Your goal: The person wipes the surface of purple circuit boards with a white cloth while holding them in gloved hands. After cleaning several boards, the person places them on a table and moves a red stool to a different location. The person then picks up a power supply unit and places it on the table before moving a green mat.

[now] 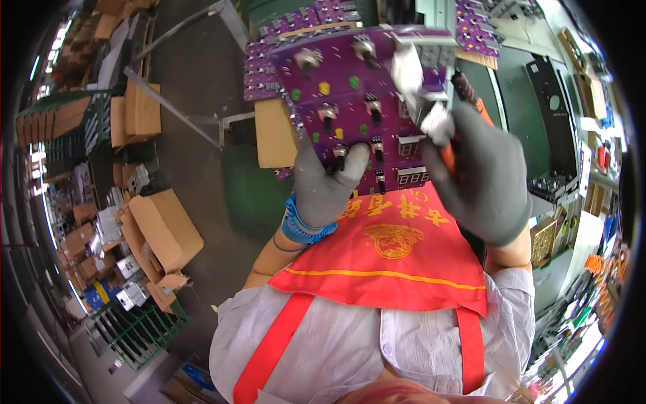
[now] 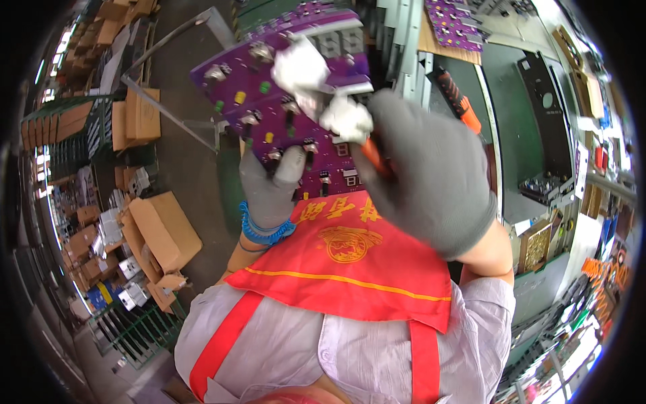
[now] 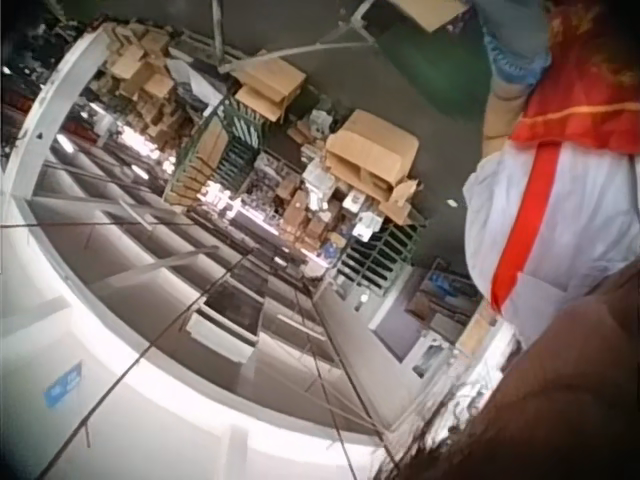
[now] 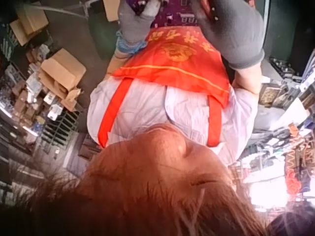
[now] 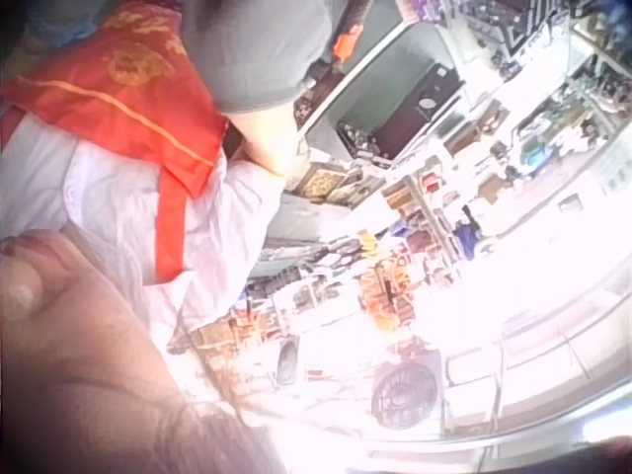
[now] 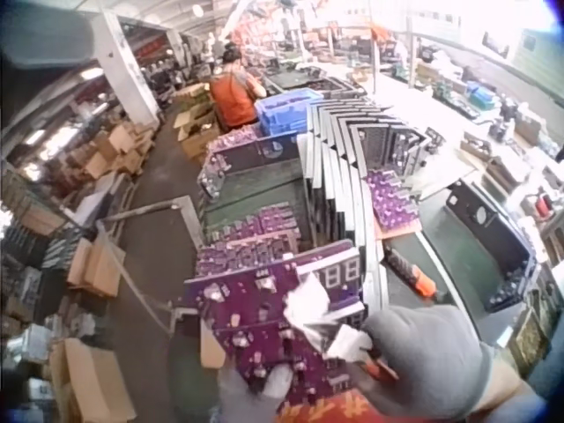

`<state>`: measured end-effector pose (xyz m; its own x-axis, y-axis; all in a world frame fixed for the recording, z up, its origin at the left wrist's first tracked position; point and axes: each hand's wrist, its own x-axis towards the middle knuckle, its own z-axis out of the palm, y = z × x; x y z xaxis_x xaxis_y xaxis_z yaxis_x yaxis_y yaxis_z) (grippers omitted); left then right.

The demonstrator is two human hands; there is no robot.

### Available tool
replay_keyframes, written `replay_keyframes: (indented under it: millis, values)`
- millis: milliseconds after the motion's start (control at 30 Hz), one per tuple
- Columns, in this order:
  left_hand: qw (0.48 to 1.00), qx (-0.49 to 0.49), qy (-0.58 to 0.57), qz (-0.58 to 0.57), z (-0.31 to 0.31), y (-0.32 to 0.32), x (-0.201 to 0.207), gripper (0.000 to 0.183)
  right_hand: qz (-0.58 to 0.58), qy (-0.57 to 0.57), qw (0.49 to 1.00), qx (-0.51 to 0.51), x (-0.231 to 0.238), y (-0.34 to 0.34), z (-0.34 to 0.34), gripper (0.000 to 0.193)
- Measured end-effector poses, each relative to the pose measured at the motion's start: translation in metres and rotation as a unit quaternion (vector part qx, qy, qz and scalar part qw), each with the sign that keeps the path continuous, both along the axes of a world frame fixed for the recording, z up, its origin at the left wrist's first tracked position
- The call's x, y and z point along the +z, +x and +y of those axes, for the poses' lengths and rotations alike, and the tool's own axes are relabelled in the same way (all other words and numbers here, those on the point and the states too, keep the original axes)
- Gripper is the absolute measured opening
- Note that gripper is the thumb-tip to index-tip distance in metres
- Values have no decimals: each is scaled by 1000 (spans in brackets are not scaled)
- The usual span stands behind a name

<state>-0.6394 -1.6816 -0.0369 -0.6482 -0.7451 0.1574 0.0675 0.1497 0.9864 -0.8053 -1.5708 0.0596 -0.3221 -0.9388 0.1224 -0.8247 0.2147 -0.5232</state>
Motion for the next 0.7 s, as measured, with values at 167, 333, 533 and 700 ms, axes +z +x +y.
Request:
replay_keyframes:
  millis: [167, 333, 533, 700]
  values:
    - [993, 89, 43, -67, -37, 19, -65, 29, -157, 57, 952, 258, -12, 24, 7, 18]
    - [967, 190, 103, -136, -114, 130, -160, 25, -212, 55, 975, -29, -41, 2, 3, 16]
    - [952, 168, 155, -206, -148, 182, -264, 28, -224, 67, 972, -20, -67, 9, 1, 22]
    - [933, 133, 35, -334, -161, 156, -235, 28, -219, 79, 971, -55, -70, 7, 0, 20]
